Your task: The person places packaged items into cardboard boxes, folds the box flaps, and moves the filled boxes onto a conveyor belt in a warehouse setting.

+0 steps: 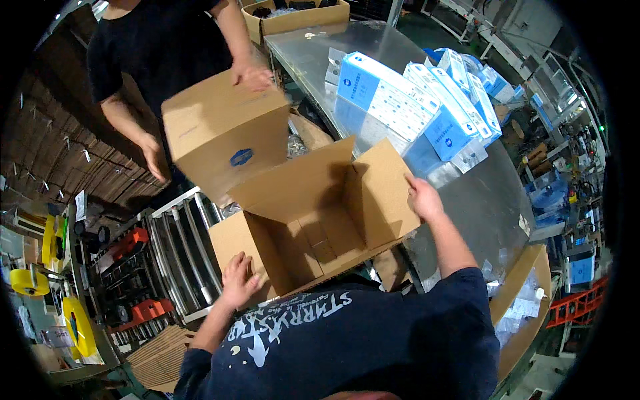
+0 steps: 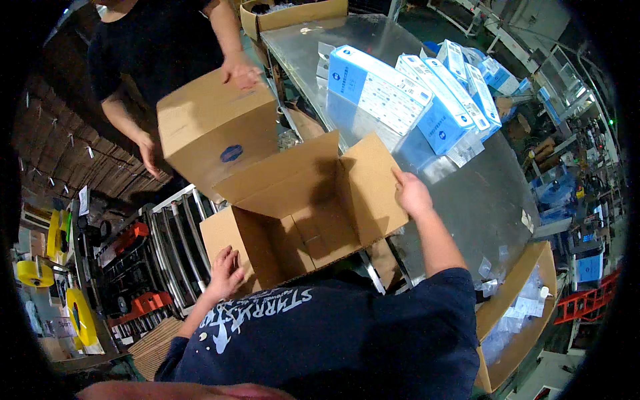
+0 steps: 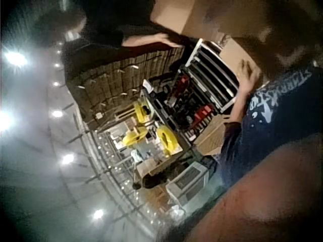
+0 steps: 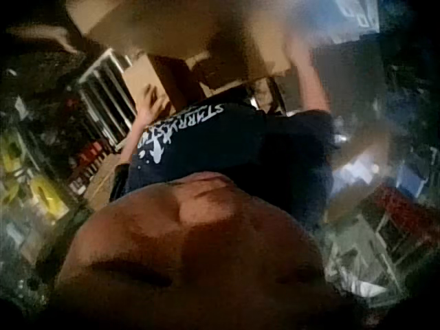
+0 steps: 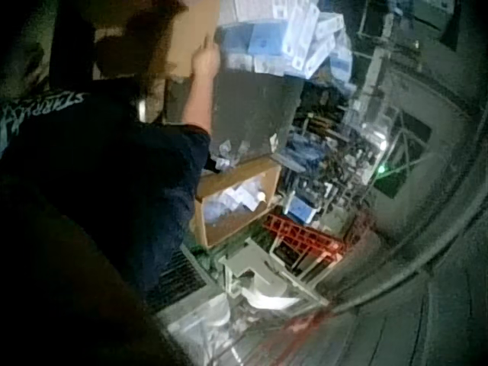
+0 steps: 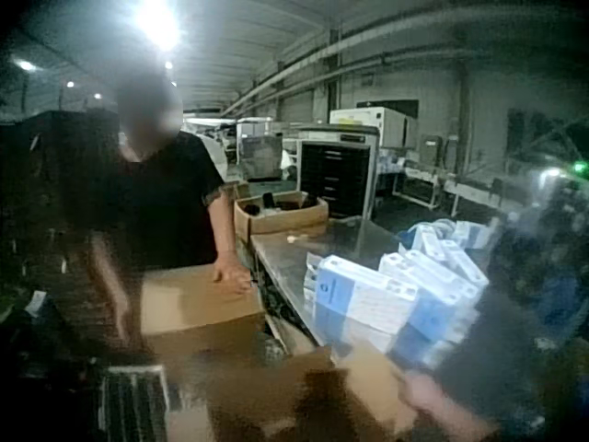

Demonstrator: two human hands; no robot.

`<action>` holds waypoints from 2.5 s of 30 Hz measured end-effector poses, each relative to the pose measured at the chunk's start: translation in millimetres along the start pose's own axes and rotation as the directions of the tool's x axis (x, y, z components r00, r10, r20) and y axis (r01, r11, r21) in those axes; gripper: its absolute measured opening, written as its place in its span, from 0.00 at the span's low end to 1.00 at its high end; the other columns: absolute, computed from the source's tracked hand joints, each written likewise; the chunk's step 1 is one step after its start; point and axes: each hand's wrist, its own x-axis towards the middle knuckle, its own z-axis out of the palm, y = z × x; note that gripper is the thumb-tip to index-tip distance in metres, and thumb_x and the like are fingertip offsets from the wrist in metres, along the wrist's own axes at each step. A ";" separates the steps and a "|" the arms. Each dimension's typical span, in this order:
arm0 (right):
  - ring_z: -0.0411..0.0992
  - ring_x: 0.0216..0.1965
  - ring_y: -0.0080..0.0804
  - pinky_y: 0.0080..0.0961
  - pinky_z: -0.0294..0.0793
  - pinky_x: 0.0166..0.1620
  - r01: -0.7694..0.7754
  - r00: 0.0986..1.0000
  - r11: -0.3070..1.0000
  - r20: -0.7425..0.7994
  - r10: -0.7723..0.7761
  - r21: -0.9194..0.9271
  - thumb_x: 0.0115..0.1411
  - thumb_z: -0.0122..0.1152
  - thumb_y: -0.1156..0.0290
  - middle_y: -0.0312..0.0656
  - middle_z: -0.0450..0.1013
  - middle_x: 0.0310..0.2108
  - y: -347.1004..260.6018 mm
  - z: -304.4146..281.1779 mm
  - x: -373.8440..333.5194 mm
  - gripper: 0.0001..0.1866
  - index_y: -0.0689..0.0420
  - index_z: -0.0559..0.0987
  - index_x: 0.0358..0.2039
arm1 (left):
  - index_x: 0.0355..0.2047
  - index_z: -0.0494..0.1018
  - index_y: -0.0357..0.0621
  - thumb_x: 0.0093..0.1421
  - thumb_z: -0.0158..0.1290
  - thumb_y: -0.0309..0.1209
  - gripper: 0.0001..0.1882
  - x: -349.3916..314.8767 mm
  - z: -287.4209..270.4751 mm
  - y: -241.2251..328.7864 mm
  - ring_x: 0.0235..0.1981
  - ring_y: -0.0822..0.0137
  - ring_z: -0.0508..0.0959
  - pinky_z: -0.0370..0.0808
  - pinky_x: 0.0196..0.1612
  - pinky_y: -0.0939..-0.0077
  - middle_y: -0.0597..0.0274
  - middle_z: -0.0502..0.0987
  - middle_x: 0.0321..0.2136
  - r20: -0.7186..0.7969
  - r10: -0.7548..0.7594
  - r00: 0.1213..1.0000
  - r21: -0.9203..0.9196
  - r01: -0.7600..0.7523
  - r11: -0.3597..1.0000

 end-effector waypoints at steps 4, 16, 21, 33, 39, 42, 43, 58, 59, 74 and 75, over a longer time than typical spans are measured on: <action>0.66 0.44 0.47 0.32 0.65 0.50 -0.053 0.998 0.755 0.001 0.069 0.654 0.48 0.47 0.80 0.52 0.68 0.42 -16.7 60.4 -13.3 0.14 0.63 0.74 0.37 | 0.62 0.41 0.47 0.45 0.57 0.52 0.52 -1.6 10.2 26.5 0.62 0.42 0.39 0.41 0.56 0.35 0.43 0.38 0.62 -0.052 -0.397 0.916 0.108 0.400 0.910; 0.71 0.39 0.38 0.31 0.69 0.44 0.028 0.998 0.985 -0.058 -0.018 0.173 0.51 0.54 0.66 0.47 0.73 0.36 32.5 -68.2 109.1 0.15 0.54 0.76 0.40 | 0.55 0.35 0.40 0.53 0.52 0.29 0.40 70.3 21.3 -4.5 0.49 0.60 0.65 0.64 0.51 0.69 0.47 0.62 0.49 0.459 -0.347 0.818 0.004 0.388 0.922; 0.65 0.50 0.43 0.32 0.63 0.53 -0.222 0.938 0.935 -0.322 0.127 -0.277 0.49 0.59 0.60 0.49 0.65 0.51 214.8 -149.0 193.5 0.30 0.57 0.67 0.52 | 0.45 0.68 0.40 0.58 0.45 0.41 0.20 217.0 -75.5 165.9 0.41 0.59 0.73 0.69 0.43 0.65 0.52 0.73 0.42 0.710 -0.270 0.650 0.439 -0.109 0.892; 0.71 0.42 0.34 0.29 0.72 0.38 -0.163 0.977 0.860 0.204 0.070 0.484 0.48 0.60 0.49 0.48 0.73 0.39 175.8 -121.2 176.5 0.33 0.56 0.68 0.50 | 0.40 0.73 0.38 0.58 0.38 0.54 0.30 492.9 -24.2 388.3 0.60 0.46 0.50 0.43 0.61 0.53 0.42 0.59 0.55 0.107 0.514 0.851 0.455 -0.502 0.736; 0.72 0.31 0.31 0.26 0.72 0.29 -0.261 0.956 0.692 0.280 0.089 0.673 0.51 0.56 0.48 0.39 0.72 0.38 193.3 -120.9 89.9 0.32 0.54 0.66 0.51 | 0.54 0.59 0.46 0.50 0.57 0.41 0.33 389.5 -37.2 364.2 0.57 0.42 0.56 0.63 0.53 0.55 0.38 0.49 0.58 0.123 0.634 0.764 0.234 -0.643 0.729; 0.70 0.40 0.31 0.22 0.73 0.32 -0.338 0.934 0.388 0.358 0.024 0.857 0.49 0.55 0.44 0.43 0.69 0.43 192.3 -86.5 83.6 0.40 0.52 0.59 0.57 | 0.60 0.36 0.41 0.48 0.59 0.36 0.50 381.5 -20.0 342.5 0.53 0.52 0.63 0.67 0.50 0.58 0.44 0.58 0.53 0.258 0.196 0.946 -0.778 0.084 0.622; 0.68 0.44 0.31 0.23 0.73 0.34 -0.286 0.952 0.319 0.307 -0.017 0.904 0.47 0.56 0.43 0.45 0.67 0.46 194.0 -69.3 82.5 0.43 0.52 0.56 0.59 | 0.60 0.37 0.41 0.48 0.59 0.35 0.49 375.3 -20.9 339.8 0.52 0.52 0.64 0.68 0.49 0.58 0.44 0.58 0.52 0.309 0.183 0.933 -0.788 0.143 0.599; 0.64 0.50 0.37 0.37 0.66 0.50 0.044 0.999 0.796 -0.004 -0.052 0.603 0.37 0.71 0.77 0.44 0.63 0.50 92.7 -80.2 -54.4 0.40 0.53 0.63 0.52 | 0.52 0.60 0.38 0.41 0.64 0.32 0.37 295.0 -38.9 256.2 0.48 0.61 0.69 0.66 0.51 0.64 0.55 0.69 0.46 0.239 0.548 0.802 -0.858 -0.090 0.505; 0.64 0.50 0.37 0.36 0.66 0.51 0.052 0.997 0.839 0.022 -0.077 0.542 0.38 0.71 0.74 0.44 0.64 0.49 88.3 -77.0 -53.4 0.37 0.55 0.65 0.51 | 0.52 0.61 0.39 0.41 0.65 0.33 0.38 283.9 -37.8 253.8 0.48 0.60 0.69 0.66 0.51 0.64 0.56 0.70 0.46 0.211 0.552 0.807 -0.858 -0.118 0.501; 0.67 0.47 0.32 0.29 0.67 0.47 0.374 0.532 0.815 0.618 -0.579 0.442 0.49 0.62 0.59 0.46 0.69 0.46 -126.8 -86.2 -62.4 0.32 0.54 0.65 0.54 | 0.50 0.63 0.34 0.42 0.63 0.46 0.40 155.4 -311.6 194.4 0.41 0.62 0.74 0.71 0.46 0.67 0.54 0.73 0.41 0.218 0.466 0.857 -0.605 -0.256 0.754; 0.67 0.48 0.31 0.28 0.67 0.47 0.399 0.311 0.824 0.786 -0.534 0.402 0.49 0.62 0.58 0.46 0.69 0.47 -130.3 -78.7 -66.8 0.32 0.54 0.65 0.54 | 0.51 0.62 0.33 0.42 0.62 0.46 0.40 151.3 -310.1 181.6 0.43 0.62 0.73 0.69 0.48 0.67 0.53 0.73 0.42 0.369 0.390 0.843 -0.587 -0.114 0.801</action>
